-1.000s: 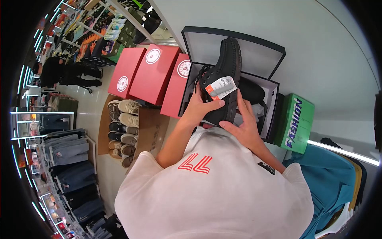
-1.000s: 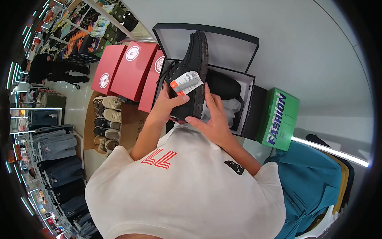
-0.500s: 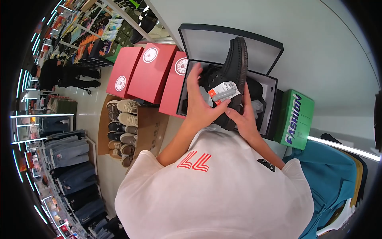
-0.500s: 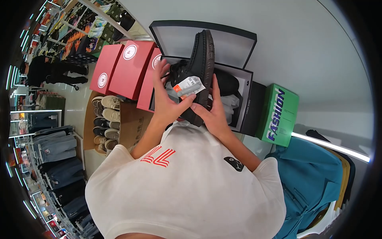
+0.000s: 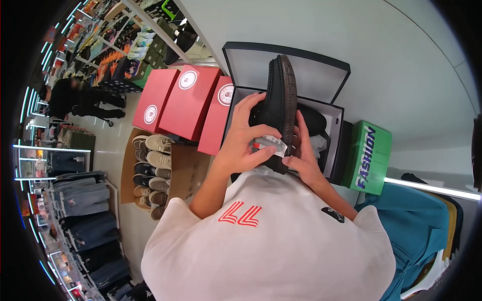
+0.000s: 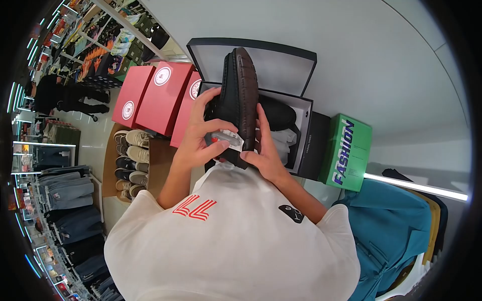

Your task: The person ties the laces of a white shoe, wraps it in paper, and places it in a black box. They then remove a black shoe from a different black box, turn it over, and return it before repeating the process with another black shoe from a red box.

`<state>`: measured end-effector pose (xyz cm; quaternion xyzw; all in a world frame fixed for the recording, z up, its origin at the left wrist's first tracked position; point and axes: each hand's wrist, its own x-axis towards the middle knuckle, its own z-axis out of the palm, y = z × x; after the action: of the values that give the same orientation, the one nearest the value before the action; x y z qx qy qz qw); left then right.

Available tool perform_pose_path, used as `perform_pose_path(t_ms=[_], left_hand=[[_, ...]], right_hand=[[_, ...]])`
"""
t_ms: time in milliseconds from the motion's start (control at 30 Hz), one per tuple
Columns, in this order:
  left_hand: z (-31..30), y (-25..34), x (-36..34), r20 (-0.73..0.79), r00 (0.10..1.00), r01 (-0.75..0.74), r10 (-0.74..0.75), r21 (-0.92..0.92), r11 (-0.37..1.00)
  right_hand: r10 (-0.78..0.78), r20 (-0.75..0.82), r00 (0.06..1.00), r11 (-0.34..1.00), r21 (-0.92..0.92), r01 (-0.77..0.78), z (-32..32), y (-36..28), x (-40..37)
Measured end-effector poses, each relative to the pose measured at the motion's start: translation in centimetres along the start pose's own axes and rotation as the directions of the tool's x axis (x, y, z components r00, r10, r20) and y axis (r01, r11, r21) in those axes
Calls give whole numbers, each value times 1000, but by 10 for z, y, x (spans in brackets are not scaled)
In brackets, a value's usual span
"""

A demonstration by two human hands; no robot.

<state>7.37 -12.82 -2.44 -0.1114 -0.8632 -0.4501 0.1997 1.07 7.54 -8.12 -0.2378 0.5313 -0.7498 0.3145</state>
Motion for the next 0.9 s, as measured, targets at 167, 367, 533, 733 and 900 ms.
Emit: perform_pose_path(t_ms=[167,367,533,733,900], left_hand=[[-2,1,0,64,998,16,-13,-46,999],[10,7,5,125,992,-6,-3,70,998],[25,6,2,103,991,66,-83,153,986],[21,12,4,59,998,32,-35,44,999],[22,1,4,-61,996,72,-72,-4,997]], right_hand=[[-9,8,1000,992,128,8,-4,9,-1],[80,-155,985,992,110,-63,3,1,3],[174,-184,967,941,321,-108,2,6,4],[131,-220,967,976,198,-88,0,7,3],[6,-194,981,999,40,1,3,2,1]])
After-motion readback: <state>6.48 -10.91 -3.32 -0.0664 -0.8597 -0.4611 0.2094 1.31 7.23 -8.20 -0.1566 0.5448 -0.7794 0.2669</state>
